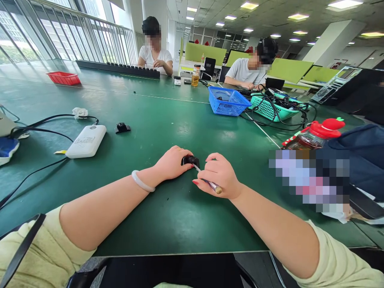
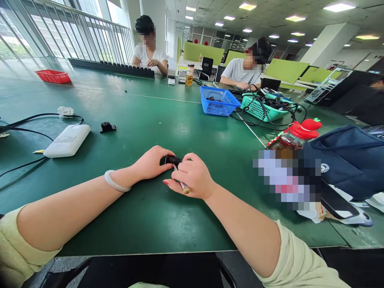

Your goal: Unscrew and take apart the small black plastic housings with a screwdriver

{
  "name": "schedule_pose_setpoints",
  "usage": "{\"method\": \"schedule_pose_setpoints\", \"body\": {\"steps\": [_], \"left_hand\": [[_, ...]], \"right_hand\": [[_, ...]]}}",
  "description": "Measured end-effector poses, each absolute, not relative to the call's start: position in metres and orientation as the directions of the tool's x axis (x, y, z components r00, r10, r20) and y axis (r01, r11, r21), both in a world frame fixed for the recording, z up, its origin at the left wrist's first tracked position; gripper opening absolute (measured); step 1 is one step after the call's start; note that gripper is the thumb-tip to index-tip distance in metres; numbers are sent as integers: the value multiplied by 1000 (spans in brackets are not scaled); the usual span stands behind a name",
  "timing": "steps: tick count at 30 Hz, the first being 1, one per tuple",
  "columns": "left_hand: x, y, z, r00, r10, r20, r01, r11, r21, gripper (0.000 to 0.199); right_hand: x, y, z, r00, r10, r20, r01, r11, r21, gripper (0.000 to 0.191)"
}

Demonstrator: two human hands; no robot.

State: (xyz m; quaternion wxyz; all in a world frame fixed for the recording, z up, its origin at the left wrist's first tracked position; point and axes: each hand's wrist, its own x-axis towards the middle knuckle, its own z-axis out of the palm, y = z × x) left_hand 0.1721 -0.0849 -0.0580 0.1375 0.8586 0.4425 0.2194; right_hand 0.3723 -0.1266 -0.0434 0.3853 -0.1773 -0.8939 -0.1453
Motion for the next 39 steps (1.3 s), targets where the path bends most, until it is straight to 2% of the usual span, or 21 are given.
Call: {"method": "schedule_pose_setpoints", "body": {"steps": [9,15,28,39], "left_hand": [[172,-85,-56,504,830,241,711,-557,430,29],[172,-87,-55,502,832,235,706,-551,444,30],[171,-85,-57,500,832,240,708,-553,439,29],[171,-86,-58,501,832,239,701,-552,451,30]], "right_hand": [[366,-127,-47,-787,209,580,380,906,189,43],[371,-125,-43,-750,221,623,404,899,167,44],[376,-124,-38,-752,177,635,409,881,239,42],[381,-124,-36,-743,162,649,403,883,241,40]]}}
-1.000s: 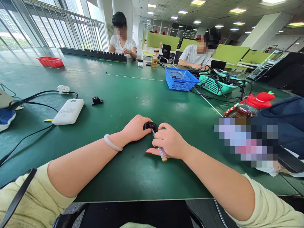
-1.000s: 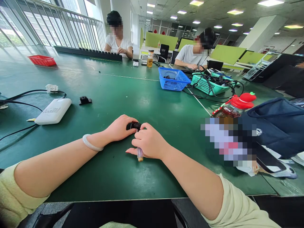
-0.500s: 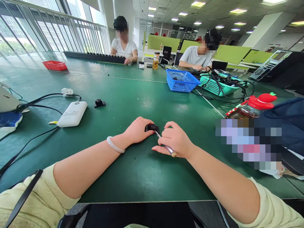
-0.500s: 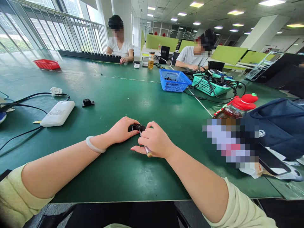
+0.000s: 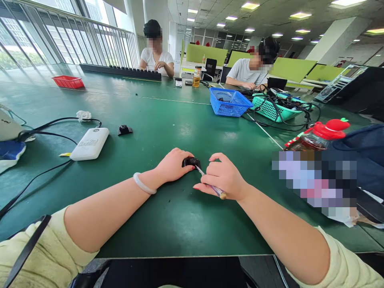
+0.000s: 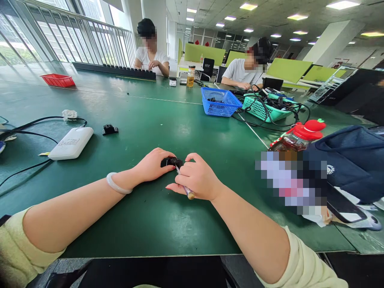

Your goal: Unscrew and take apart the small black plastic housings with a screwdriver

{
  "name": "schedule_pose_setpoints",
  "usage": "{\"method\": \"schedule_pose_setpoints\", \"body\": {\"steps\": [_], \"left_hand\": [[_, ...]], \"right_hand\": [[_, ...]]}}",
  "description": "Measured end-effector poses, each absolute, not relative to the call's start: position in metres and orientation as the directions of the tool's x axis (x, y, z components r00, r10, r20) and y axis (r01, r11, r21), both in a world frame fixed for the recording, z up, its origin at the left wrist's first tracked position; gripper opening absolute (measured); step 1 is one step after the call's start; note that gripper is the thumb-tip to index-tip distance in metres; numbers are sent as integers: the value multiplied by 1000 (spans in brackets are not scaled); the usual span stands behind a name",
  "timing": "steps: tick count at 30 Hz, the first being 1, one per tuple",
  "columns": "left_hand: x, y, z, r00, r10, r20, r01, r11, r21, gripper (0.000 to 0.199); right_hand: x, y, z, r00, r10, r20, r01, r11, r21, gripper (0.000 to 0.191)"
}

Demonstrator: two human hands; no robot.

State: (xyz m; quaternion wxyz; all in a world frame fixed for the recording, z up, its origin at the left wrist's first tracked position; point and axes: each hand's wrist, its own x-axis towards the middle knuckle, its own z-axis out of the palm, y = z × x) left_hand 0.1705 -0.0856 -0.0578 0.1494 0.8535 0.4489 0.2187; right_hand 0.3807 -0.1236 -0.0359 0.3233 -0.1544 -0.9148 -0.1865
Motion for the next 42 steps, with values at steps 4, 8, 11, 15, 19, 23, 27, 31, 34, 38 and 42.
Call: {"method": "schedule_pose_setpoints", "body": {"steps": [4,8,11,15,19,23,27,31,34,38,42], "left_hand": [[170,-86,-57,499,836,228,705,-545,454,31],[170,-86,-57,495,839,225,709,-540,454,31],[170,-86,-57,498,838,222,707,-541,456,30],[170,-86,-57,503,834,226,701,-547,458,30],[170,-86,-57,508,831,226,693,-550,466,29],[170,-86,-56,507,834,219,693,-545,471,29],[170,-86,-55,507,838,201,700,-537,470,30],[169,-86,-54,518,836,184,696,-537,476,31],[168,-87,-53,513,839,180,698,-530,482,31],[169,-86,-53,517,838,174,700,-531,479,32],[170,-86,-52,521,837,170,697,-532,480,31]], "right_hand": [[382,-125,-34,-756,158,635,402,878,260,38],[381,-125,-34,-773,137,620,395,868,300,39],[382,-125,-33,-777,138,614,395,866,305,40],[383,-125,-33,-756,141,640,387,884,262,39],[384,-125,-33,-711,136,690,367,909,199,38],[386,-124,-36,-508,271,818,400,915,-55,34],[389,-114,-44,-96,671,736,383,707,-595,43],[389,-100,-54,149,904,400,131,383,-914,50],[389,-95,-58,163,941,297,4,300,-954,48],[387,-97,-58,117,957,267,11,268,-963,45],[388,-98,-57,101,960,260,-16,263,-965,45]]}}
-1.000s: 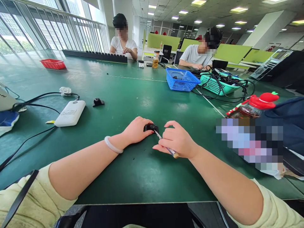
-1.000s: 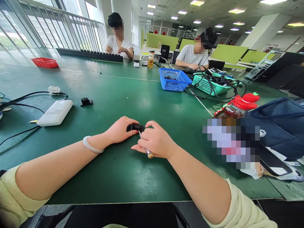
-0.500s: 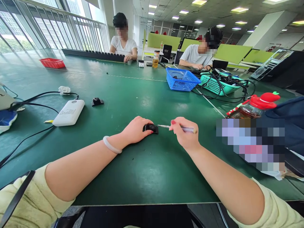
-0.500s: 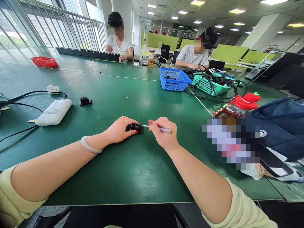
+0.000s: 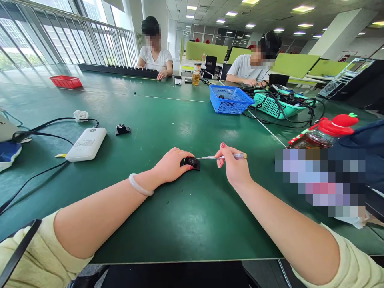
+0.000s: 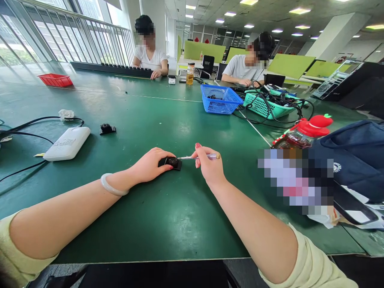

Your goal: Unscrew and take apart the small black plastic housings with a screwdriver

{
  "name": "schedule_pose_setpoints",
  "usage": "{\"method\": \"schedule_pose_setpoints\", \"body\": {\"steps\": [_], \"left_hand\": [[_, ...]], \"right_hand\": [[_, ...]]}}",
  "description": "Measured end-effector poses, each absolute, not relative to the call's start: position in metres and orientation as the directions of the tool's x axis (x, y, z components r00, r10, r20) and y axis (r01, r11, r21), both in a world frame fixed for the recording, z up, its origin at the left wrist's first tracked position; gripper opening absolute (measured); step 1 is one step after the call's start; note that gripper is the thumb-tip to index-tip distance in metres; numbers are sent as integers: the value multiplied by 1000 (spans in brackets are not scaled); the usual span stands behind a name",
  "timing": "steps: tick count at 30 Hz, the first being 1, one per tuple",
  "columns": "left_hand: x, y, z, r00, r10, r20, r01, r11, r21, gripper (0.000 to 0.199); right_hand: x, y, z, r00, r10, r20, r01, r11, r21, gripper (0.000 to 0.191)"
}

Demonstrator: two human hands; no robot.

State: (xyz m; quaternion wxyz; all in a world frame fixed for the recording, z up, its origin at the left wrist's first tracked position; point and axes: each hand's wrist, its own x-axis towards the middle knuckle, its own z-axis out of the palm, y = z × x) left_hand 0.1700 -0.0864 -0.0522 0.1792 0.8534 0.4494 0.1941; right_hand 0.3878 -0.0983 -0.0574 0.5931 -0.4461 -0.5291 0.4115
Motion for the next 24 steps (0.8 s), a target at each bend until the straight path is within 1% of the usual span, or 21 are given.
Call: {"method": "schedule_pose_setpoints", "body": {"steps": [9,17,20,24], "left_hand": [[168,-86,-55,530,830,175,692,-542,477,32],[167,-84,-56,526,832,177,701,-542,464,33],[166,-84,-56,519,836,176,702,-535,470,34],[166,-83,-57,520,836,176,700,-535,474,34]], "right_hand": [[388,-94,-54,-5,991,134,-169,132,-977,39],[384,-97,-53,-1,999,53,-158,52,-986,39],[383,-98,-52,2,1000,26,-157,26,-987,33],[383,-100,-50,-24,999,38,-169,33,-985,34]]}}
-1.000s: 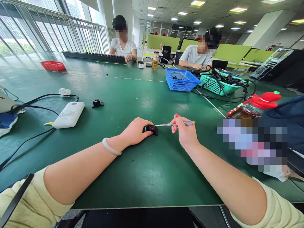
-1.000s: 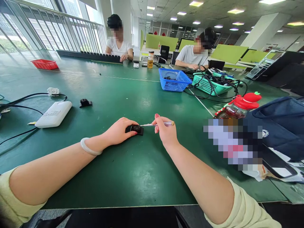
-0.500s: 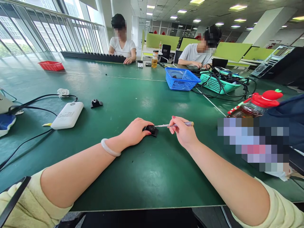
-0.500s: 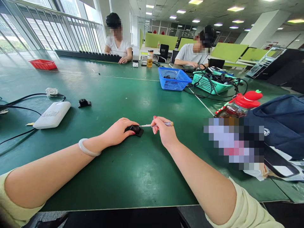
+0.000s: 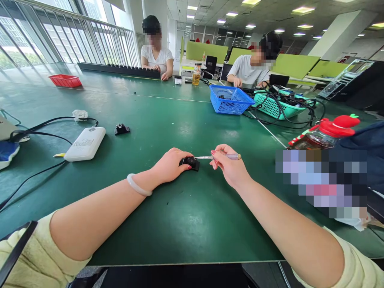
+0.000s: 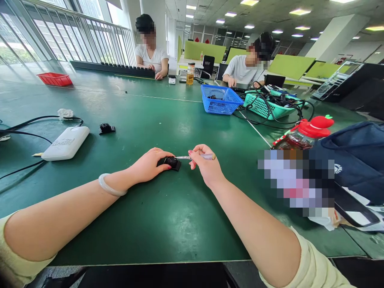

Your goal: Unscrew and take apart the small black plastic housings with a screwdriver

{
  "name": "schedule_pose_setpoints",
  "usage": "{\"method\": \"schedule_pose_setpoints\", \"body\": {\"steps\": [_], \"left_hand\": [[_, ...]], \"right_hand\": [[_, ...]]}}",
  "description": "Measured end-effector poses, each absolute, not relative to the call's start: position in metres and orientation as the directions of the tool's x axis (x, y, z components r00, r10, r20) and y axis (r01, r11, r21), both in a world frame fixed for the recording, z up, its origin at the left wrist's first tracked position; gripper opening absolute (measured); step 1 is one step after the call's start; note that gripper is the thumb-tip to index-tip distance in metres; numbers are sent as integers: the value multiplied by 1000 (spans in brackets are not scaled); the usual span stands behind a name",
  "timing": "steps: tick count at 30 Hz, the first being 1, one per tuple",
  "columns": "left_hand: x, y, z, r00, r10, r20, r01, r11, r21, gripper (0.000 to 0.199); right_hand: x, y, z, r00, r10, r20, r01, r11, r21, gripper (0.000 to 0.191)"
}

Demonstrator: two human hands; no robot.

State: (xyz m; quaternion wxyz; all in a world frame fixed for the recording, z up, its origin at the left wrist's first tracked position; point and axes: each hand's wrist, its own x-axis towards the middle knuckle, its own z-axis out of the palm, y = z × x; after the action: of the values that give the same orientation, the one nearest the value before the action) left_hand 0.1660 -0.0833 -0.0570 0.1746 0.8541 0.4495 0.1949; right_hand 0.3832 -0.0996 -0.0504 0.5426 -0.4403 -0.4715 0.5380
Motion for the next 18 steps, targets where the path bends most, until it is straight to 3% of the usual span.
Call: {"method": "schedule_pose_setpoints", "body": {"steps": [6,12,18], "left_hand": [[166,-83,-57,514,841,168,704,-526,478,36],[165,-83,-57,521,834,180,697,-538,474,36],[166,-84,-56,519,838,169,698,-530,482,36]], "right_hand": [[386,-98,-49,-35,998,55,-87,52,-995,38],[390,-94,-50,56,998,21,-151,29,-988,48],[392,-92,-54,134,984,115,-130,132,-983,36]]}}
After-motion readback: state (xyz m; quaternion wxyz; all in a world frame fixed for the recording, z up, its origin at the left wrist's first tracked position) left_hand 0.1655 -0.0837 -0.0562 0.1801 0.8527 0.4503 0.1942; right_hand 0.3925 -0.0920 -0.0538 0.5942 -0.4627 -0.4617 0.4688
